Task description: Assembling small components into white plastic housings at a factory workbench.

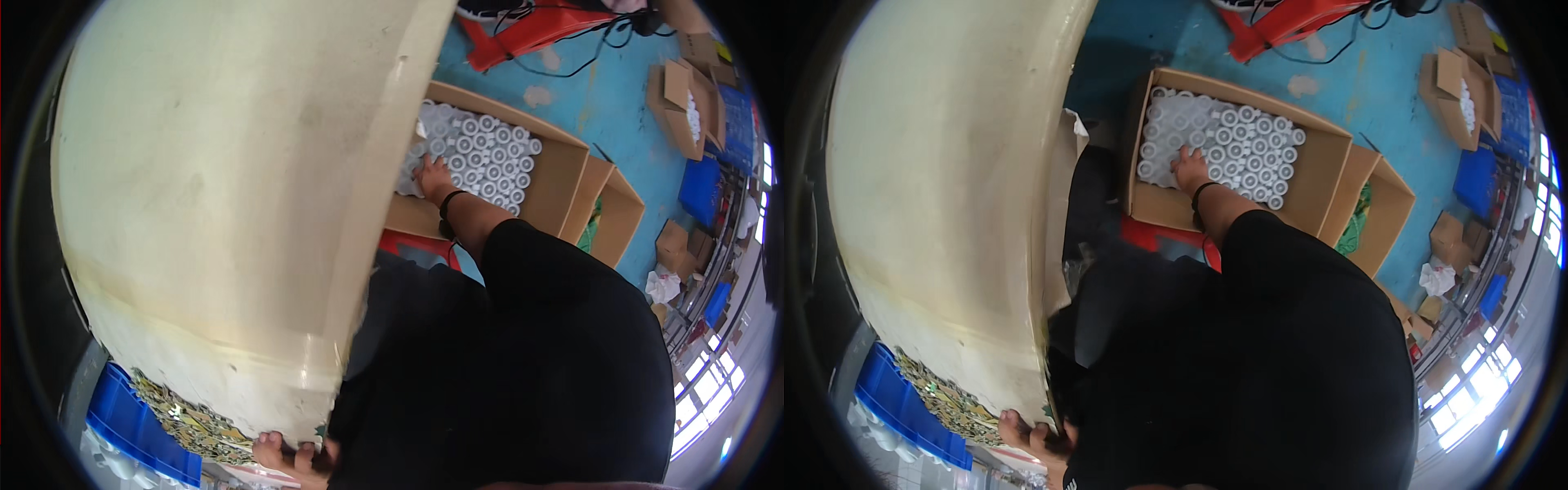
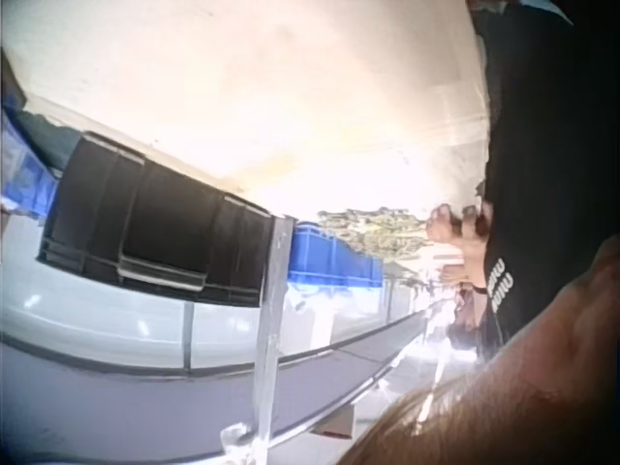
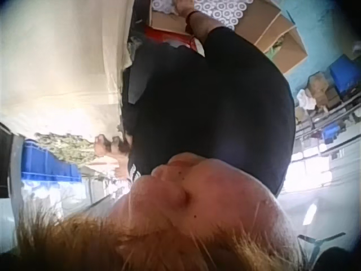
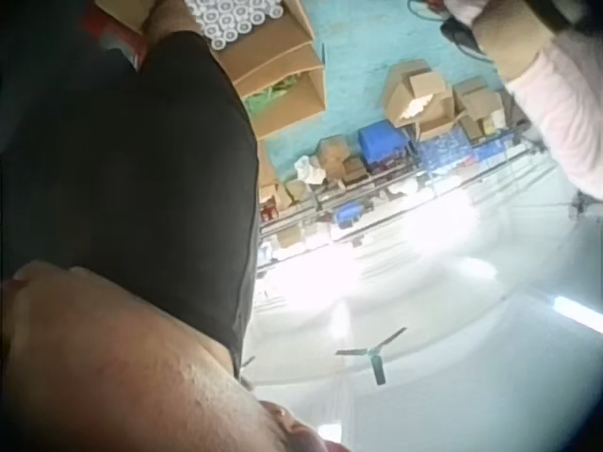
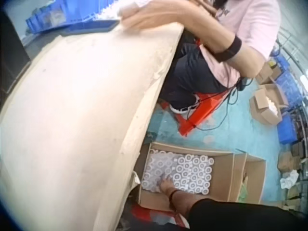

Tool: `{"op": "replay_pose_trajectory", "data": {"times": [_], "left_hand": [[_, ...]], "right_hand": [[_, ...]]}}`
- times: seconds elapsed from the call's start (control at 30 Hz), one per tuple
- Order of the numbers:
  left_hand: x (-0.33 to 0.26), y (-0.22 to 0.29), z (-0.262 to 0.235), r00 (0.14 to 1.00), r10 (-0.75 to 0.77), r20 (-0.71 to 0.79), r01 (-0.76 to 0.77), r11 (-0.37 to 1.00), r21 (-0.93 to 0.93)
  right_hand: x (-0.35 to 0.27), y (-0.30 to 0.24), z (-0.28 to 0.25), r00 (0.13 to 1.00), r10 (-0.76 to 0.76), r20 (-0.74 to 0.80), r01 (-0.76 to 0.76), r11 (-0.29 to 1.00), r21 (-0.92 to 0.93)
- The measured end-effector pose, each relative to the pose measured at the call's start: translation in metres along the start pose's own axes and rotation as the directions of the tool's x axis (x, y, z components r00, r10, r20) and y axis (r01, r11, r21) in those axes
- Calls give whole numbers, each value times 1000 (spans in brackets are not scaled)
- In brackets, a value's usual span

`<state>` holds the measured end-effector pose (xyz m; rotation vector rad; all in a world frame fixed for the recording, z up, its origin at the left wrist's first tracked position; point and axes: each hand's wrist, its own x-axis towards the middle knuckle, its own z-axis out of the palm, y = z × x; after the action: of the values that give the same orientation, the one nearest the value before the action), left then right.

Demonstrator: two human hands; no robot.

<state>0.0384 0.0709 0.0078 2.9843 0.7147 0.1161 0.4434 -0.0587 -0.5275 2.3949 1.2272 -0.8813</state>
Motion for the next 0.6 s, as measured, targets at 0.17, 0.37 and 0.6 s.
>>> {"op": "replay_pose_trajectory", "data": {"times": [0.17, 0.37, 0.6], "left_hand": [[24, 13, -3, 981, -180, 67, 187, 974, -125], [47, 22, -15, 989, -124, -82, 108, 978, -177], [-4, 27, -21, 863, -124, -489, -88, 917, -389]], "right_hand": [[-35, 28, -71, 994, -73, 79, 44, 947, 319], [-82, 65, -126, 993, 89, 83, -106, 290, 951], [-227, 84, -307, 749, -419, -513, 232, -558, 796]]}}
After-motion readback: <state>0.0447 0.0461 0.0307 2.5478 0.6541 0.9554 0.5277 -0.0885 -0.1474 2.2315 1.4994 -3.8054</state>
